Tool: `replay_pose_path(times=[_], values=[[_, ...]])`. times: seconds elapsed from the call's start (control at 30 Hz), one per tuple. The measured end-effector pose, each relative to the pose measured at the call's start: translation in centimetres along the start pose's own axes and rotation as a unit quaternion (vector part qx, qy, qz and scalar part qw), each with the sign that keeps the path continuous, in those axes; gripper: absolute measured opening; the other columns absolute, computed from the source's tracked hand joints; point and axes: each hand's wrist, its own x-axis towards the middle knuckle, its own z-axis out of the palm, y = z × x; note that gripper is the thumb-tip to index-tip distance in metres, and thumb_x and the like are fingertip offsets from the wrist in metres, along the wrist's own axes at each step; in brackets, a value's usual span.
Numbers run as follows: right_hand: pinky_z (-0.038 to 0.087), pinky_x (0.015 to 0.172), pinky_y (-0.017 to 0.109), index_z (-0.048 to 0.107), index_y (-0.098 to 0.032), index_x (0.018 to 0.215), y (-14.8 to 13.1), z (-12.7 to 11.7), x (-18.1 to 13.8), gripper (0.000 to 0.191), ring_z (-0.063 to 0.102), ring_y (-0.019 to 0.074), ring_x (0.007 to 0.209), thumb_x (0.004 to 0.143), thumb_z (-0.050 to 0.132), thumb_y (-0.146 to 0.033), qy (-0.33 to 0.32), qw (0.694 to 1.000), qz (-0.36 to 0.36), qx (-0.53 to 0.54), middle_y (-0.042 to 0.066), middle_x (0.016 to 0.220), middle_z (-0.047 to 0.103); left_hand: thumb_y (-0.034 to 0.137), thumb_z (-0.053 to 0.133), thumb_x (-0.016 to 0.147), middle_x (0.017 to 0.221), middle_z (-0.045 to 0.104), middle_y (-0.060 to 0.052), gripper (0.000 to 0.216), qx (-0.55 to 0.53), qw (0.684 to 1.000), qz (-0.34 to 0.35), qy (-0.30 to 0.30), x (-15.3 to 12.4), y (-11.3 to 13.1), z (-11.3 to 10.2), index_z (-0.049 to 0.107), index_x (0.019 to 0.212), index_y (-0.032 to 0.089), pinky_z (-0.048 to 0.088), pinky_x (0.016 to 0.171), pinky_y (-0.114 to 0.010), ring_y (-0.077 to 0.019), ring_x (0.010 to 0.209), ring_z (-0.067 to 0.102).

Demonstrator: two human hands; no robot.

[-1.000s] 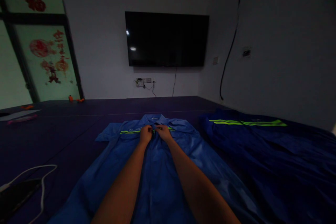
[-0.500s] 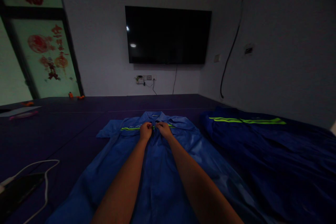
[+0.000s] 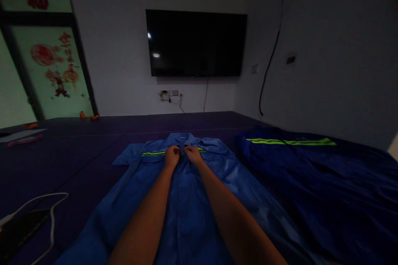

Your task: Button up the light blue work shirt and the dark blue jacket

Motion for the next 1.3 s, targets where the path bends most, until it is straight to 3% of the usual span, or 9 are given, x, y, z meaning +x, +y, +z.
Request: replay_pose_path(times=[0.33,0.63,1.3], values=[[0.045,0.061,0.021,0.065,-0.015,0.070,-0.5,-0.1,-0.5,0.016,0.060,0.0136,0.066,0.068,0.049,-0.014,0.005,0.998,0.018,-0.066,0.003,0.069,0.066,-0.002,0.049,0.061,0.067,0.063,-0.003,0.021,-0.009,1.000,0.012,-0.006,0.1,-0.2,0.0,0.062,0.068,0.013,0.047,0.068,-0.025,-0.0133,0.068,0.060],[0.046,0.066,0.021,0.066,-0.021,0.080,-1.5,-0.9,-1.0,0.015,0.062,0.0137,0.073,0.070,0.056,-0.021,0.013,0.991,0.033,-0.128,0.000,0.077,0.068,-0.002,0.048,0.060,0.068,0.063,-0.002,0.022,-0.015,1.000,0.019,-0.014,0.1,-0.1,0.0,0.061,0.068,0.014,0.046,0.068,-0.025,-0.0137,0.068,0.060],[0.041,0.062,0.019,0.064,-0.022,0.081,-2.6,-1.1,-1.5,0.015,0.060,0.0127,0.073,0.070,0.056,-0.016,-0.015,0.982,0.036,-0.185,0.000,0.079,0.067,0.004,0.047,0.065,0.069,0.064,-0.003,0.018,-0.024,0.999,0.005,-0.029,0.1,0.0,0.1,0.062,0.068,0.014,0.046,0.070,-0.025,-0.0137,0.071,0.059]])
